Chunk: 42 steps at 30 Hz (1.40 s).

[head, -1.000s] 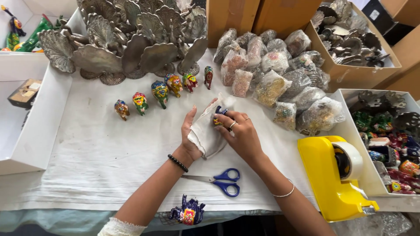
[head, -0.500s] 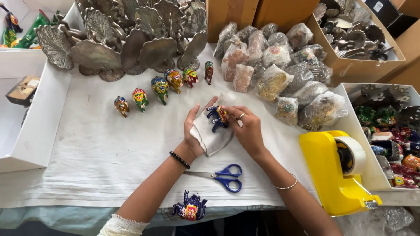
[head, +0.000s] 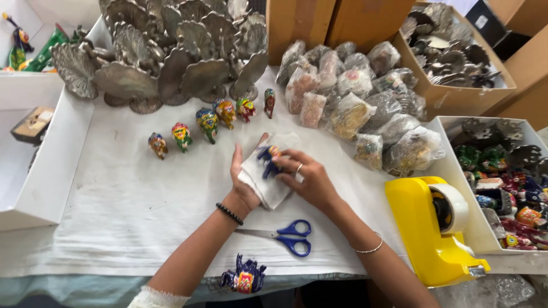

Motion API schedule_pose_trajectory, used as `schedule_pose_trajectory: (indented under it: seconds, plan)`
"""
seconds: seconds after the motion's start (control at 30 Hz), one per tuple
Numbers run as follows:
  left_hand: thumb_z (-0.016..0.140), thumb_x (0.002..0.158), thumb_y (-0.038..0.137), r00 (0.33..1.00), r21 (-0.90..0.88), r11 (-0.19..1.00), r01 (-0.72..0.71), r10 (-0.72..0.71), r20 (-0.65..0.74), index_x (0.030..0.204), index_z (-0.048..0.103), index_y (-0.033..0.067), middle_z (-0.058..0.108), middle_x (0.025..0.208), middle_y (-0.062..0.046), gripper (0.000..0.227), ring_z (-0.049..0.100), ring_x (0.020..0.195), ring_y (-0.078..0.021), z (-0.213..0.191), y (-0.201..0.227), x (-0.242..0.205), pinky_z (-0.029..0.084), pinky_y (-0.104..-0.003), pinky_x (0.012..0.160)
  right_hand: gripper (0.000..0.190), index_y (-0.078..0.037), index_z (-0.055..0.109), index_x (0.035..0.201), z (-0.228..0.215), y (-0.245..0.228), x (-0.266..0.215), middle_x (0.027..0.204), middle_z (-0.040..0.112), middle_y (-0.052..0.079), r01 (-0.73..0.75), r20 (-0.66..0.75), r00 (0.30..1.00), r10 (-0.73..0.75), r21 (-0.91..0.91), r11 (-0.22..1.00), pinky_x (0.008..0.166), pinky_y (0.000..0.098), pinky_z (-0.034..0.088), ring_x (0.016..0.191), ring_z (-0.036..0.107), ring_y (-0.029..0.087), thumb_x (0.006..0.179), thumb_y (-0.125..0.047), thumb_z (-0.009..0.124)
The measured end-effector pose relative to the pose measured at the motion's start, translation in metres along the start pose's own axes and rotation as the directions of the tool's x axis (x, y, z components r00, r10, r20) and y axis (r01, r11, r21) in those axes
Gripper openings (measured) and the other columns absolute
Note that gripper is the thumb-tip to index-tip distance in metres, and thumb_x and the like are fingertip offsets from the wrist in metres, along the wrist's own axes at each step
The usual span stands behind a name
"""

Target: The person wipes small, colorful elephant figurines with a white cloth on a table covered with a white sheet. They handle the figurines one by one, cleaning them thoroughly before placing them back in a row. The workspace includes boxes of other items, scissors, and a tape dispenser.

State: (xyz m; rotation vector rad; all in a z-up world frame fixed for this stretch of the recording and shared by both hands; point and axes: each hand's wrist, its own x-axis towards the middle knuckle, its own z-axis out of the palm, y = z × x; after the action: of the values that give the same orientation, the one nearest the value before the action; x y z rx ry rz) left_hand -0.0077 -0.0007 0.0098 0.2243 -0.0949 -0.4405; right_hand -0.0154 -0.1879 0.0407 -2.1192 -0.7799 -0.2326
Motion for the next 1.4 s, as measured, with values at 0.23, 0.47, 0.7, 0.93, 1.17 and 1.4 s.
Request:
schedule_pose_trajectory:
  seconds: [0.23, 0.47, 0.7, 0.93, 1.17, 1.4]
  plan:
    - [0.03, 0.106, 0.064, 0.993, -0.05, 0.998, 0.034, -0.028, 0.117, 0.167, 0.033, 0.0208, 0.052, 0.156, -0.014, 0.075, 0.055, 0.135, -0.0313, 0.012, 0.002, -0.007, 0.043, -0.044, 0.116, 0.048, -0.023, 0.074, 0.128, -0.003, -0.026, -0.003, 0.139, 0.063, 0.011, 0.331, 0.185, 0.924, -0.334, 0.048, 0.942, 0.101, 0.0387, 0.059, 0.122, 0.068, 0.031, 0.084, -0.003, 0.077]
    - [0.034, 0.106, 0.061, 0.983, -0.037, 0.997, 0.074, -0.066, 0.17, 0.165, 0.034, 0.0183, 0.061, 0.138, -0.011, 0.073, 0.061, 0.124, -0.0271, 0.01, -0.003, -0.001, 0.048, -0.043, 0.111, 0.055, -0.023, 0.066, 0.136, -0.014, -0.01, 0.007, 0.13, 0.066, 0.012, 0.029, 0.003, 1.0, -0.029, -0.229, 0.973, 0.095, 0.04, 0.057, 0.109, 0.07, 0.032, 0.084, -0.018, 0.082]
    - [0.033, 0.099, 0.061, 0.994, 0.057, 0.994, 0.09, -0.093, 0.062, 0.159, 0.036, 0.021, 0.061, 0.139, -0.014, 0.072, 0.062, 0.12, -0.0264, 0.037, 0.0, -0.009, 0.049, -0.041, 0.106, 0.049, -0.029, 0.067, 0.129, 0.001, -0.011, -0.004, 0.134, 0.068, 0.01, 0.456, 0.139, 0.89, -0.435, -0.232, 0.859, 0.105, 0.0406, 0.054, 0.118, 0.067, 0.026, 0.083, -0.019, 0.079]
    - [0.032, 0.125, 0.058, 0.858, -0.104, 0.987, 0.125, -0.055, 0.51, 0.173, 0.034, 0.0111, 0.059, 0.14, -0.023, 0.066, 0.06, 0.133, -0.033, -0.019, -0.001, 0.003, 0.046, -0.046, 0.12, 0.06, -0.02, 0.064, 0.141, -0.006, -0.034, 0.001, 0.13, 0.068, 0.013, 0.354, 0.141, 0.935, -0.326, -0.308, 0.883, 0.1, 0.0452, 0.05, 0.117, 0.063, 0.031, 0.083, -0.027, 0.081]
    - [0.037, 0.104, 0.061, 0.994, 0.003, 0.998, 0.066, -0.066, 0.09, 0.162, 0.038, 0.0182, 0.059, 0.143, -0.011, 0.072, 0.06, 0.126, -0.0264, 0.005, -0.006, 0.003, 0.047, -0.043, 0.112, 0.072, -0.012, 0.055, 0.142, -0.01, -0.015, 0.006, 0.115, 0.068, 0.015, -0.071, -0.104, 0.994, 0.034, -0.373, 0.925, 0.093, 0.045, 0.052, 0.105, 0.066, 0.034, 0.081, -0.037, 0.084]
    - [0.033, 0.104, 0.062, 0.992, 0.064, 0.997, 0.036, -0.043, 0.118, 0.163, 0.035, 0.018, 0.055, 0.148, -0.017, 0.073, 0.059, 0.128, -0.0305, 0.017, 0.0, -0.006, 0.045, -0.043, 0.111, 0.057, -0.02, 0.066, 0.138, -0.002, -0.037, -0.002, 0.119, 0.071, 0.014, 0.383, 0.196, 0.918, -0.344, -0.211, 0.899, 0.093, 0.04, 0.055, 0.105, 0.067, 0.028, 0.084, -0.03, 0.081]
